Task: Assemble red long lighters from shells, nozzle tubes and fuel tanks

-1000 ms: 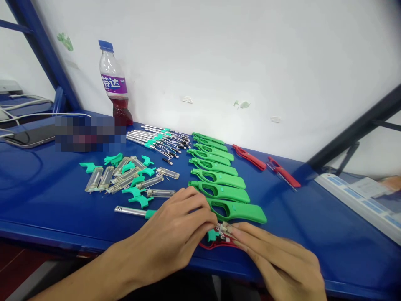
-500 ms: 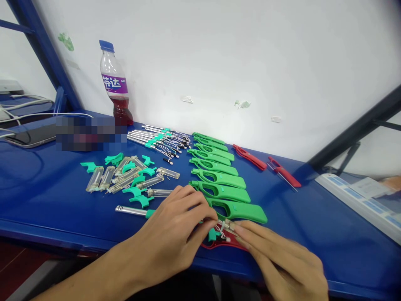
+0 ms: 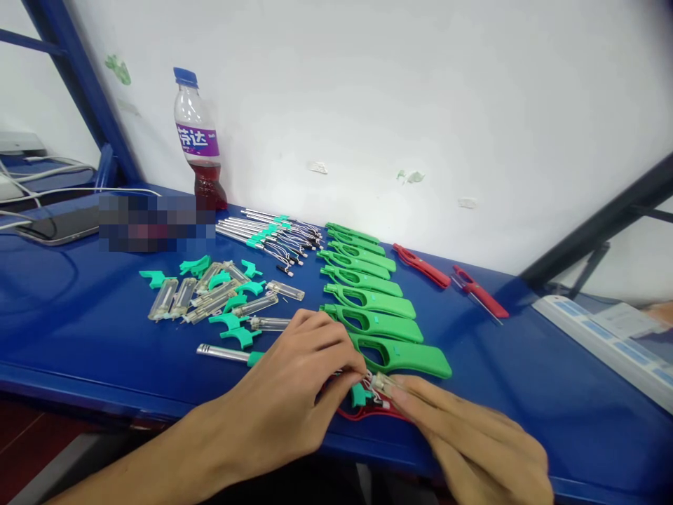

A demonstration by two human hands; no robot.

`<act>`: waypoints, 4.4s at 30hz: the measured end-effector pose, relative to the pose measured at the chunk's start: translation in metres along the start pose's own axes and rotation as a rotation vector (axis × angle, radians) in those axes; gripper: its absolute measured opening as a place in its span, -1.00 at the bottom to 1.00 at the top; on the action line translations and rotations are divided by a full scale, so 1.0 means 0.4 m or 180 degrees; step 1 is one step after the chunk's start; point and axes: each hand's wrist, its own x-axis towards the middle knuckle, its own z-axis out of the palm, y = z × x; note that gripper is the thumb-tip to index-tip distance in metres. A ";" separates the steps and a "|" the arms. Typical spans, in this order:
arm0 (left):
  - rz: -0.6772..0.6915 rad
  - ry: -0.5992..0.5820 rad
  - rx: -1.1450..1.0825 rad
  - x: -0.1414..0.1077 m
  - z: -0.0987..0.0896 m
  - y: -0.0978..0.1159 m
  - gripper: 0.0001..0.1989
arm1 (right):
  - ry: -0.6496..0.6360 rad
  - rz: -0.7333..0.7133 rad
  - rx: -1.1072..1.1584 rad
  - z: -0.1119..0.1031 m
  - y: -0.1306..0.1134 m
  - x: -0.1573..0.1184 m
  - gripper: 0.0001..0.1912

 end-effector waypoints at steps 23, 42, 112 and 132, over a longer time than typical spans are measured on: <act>0.0231 0.0019 0.0171 0.002 0.001 -0.006 -0.79 | -0.0076 0.0144 0.0077 -0.004 0.005 -0.006 -0.48; 0.0005 0.0020 0.0173 0.000 0.005 0.002 -0.84 | 0.0179 0.0648 -0.0024 0.007 -0.016 -0.003 -0.77; 0.0090 -0.0053 0.0404 -0.005 -0.002 0.012 -0.82 | 0.0280 0.1144 0.0098 0.012 -0.020 0.000 -0.80; -0.0612 -0.0636 0.0888 -0.036 -0.040 0.026 -0.79 | 0.0433 0.1497 0.0275 0.028 -0.014 0.006 -0.87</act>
